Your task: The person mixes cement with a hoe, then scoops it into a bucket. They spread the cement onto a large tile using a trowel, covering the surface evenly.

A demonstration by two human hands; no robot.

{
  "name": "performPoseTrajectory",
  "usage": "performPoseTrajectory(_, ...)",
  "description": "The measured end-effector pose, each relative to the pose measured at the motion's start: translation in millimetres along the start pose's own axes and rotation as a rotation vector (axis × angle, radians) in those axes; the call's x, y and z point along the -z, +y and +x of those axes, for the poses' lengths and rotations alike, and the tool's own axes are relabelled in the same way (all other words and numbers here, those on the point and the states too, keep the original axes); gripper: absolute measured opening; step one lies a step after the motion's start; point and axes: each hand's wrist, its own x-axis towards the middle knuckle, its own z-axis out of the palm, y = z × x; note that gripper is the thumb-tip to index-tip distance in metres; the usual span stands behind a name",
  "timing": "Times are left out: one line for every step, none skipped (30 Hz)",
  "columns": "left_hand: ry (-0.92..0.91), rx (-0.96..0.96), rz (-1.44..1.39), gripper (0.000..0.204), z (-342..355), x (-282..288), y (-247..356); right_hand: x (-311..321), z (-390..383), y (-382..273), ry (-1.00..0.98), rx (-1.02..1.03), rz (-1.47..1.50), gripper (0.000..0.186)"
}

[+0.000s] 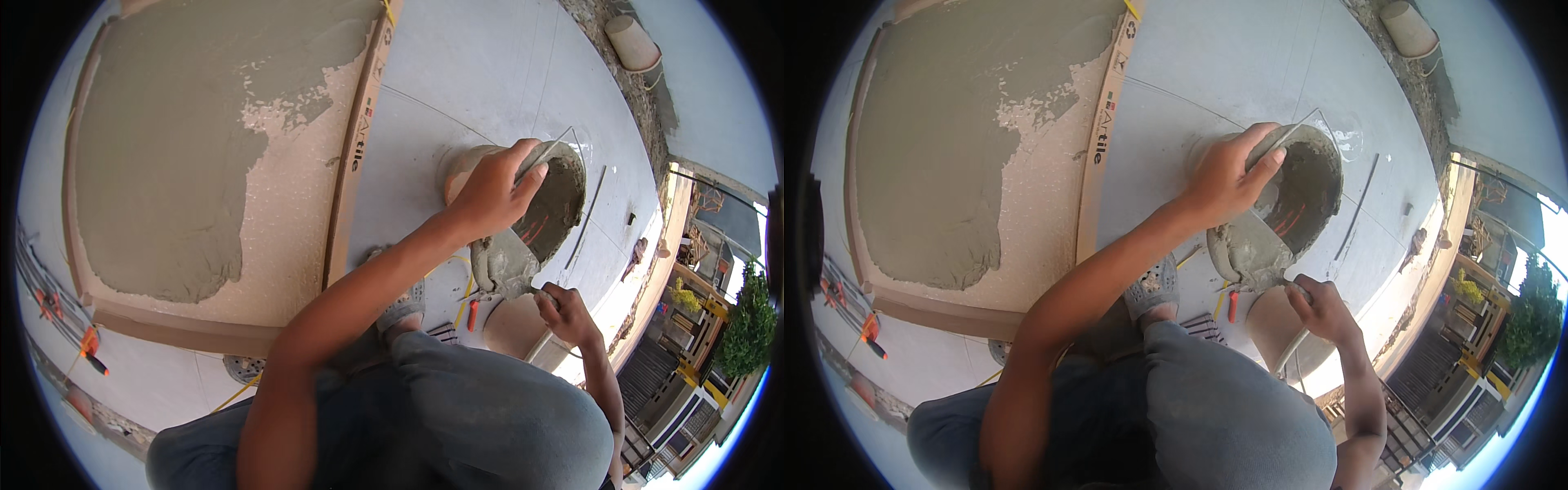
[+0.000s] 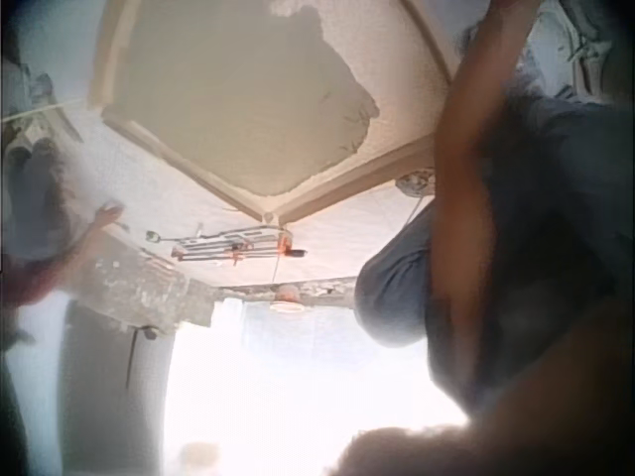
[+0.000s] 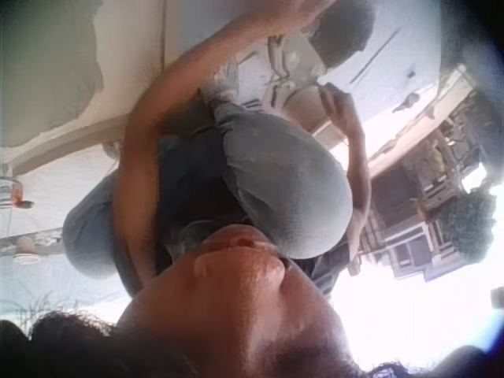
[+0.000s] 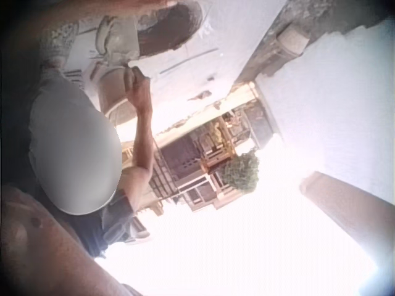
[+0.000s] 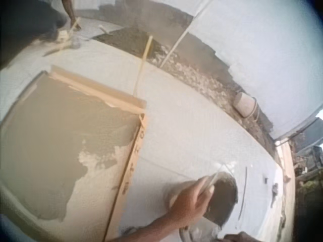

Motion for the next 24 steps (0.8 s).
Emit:
performPoseTrajectory(-0.006,0.039,0.012,0.046,2.0,2.8,1.7,-8.3,-2.3,16.5,0.047,0.016,0.092,0.03)
performPoseTrajectory(-0.006,0.076,0.035,0.049,4.6,4.4,2.2,-15.7,-6.4,20.9,0.076,-0.025,0.299,0.032)
performPoseTrajectory(0.009,0.076,-0.001,0.05,9.1,5.1,3.6,-18.2,-11.7,24.2,0.125,-0.002,0.383,0.036)
performPoseTrajectory(0.02,0.077,-0.036,0.052,10.5,8.1,3.6,-23.5,-17.4,24.6,0.177,0.039,0.503,0.037)
performPoseTrajectory(0.026,0.093,-0.064,0.053,12.0,14.1,-1.0,-28.8,-19.8,23.9,0.249,0.108,0.568,0.036)
performPoseTrajectory(0.029,0.106,-0.094,0.054,14.1,20.3,-7.7,-32.7,-20.2,13.7,0.323,0.182,0.579,0.042)
performPoseTrajectory(0.02,0.111,-0.132,0.055,15.8,29.9,-12.1,-34.7,-18.0,3.6,0.381,0.231,0.603,0.044)
performPoseTrajectory(-0.057,0.165,-0.147,0.056,15.9,46.1,-15.8,-36.1,-16.9,-11.4,0.436,0.275,0.627,0.047)
performPoseTrajectory(-0.132,0.224,-0.162,0.058,18.0,68.6,-19.1,-38.9,-13.7,-29.2,0.446,0.353,0.671,0.047)
performPoseTrajectory(-0.213,0.282,-0.184,0.059,21.8,86.2,-18.4,-41.2,-9.8,-56.2,0.463,0.424,0.714,0.047)
performPoseTrajectory(-0.217,0.254,-0.071,0.061,18.4,105.4,-11.6,-45.6,-5.7,-79.5,0.489,0.489,0.756,0.048)
performPoseTrajectory(-0.243,0.283,0.143,0.059,16.4,128.7,8.1,-47.9,-1.8,-97.4,0.474,0.559,0.808,0.043)
performPoseTrajectory(-0.252,0.334,0.371,0.058,-0.5,161.6,38.7,-54.0,5.4,-119.2,0.456,0.609,0.779,0.041)
performPoseTrajectory(-0.255,0.435,0.489,0.054,-25.4,191.2,73.8,-63.0,18.5,-135.1,0.412,0.754,0.762,0.034)
performPoseTrajectory(-0.305,0.333,0.677,0.047,-45.6,218.9,85.6,-73.6,26.8,-156.5,0.446,0.825,0.72,0.026)
performPoseTrajectory(-0.372,0.387,0.832,0.04,-62.4,227.0,123.2,-75.3,40.7,-168.3,0.435,0.877,0.664,0.018)
performPoseTrajectory(-0.448,0.361,0.829,0.034,-91.6,241.7,140.8,-82.1,48.8,-185.4,0.444,0.841,0.574,0.014)
performPoseTrajectory(-0.554,0.456,0.893,0.031,-115.2,251.3,156.0,-90.8,64.2,-198.3,0.498,0.822,0.508,0.013)
performPoseTrajectory(-0.609,0.445,0.964,0.029,-154.9,265.2,154.5,-106.8,83.7,-205.2,0.53,0.832,0.397,0.016)
performPoseTrajectory(-0.646,0.489,0.987,0.029,-183.8,265.9,162.7,-117.9,97.3,-214.7,0.632,0.865,0.302,0.016)
performPoseTrajectory(-0.666,0.559,1.021,0.03,-217.1,262.2,177.2,-132.4,106.2,-230.7,0.715,0.912,0.222,0.016)
performPoseTrajectory(-0.687,0.516,1.043,0.031,-242.3,258.6,176.0,-141.2,114.6,-242.0,0.812,0.952,0.124,0.017)
performPoseTrajectory(-0.712,0.472,1.065,0.033,-262.7,256.0,165.1,-148.0,123.7,-248.3,0.785,0.93,0.079,0.017)
performPoseTrajectory(-0.658,0.422,1.044,0.036,-279.9,252.3,153.8,-156.6,131.3,-254.8,0.755,0.907,0.039,0.018)
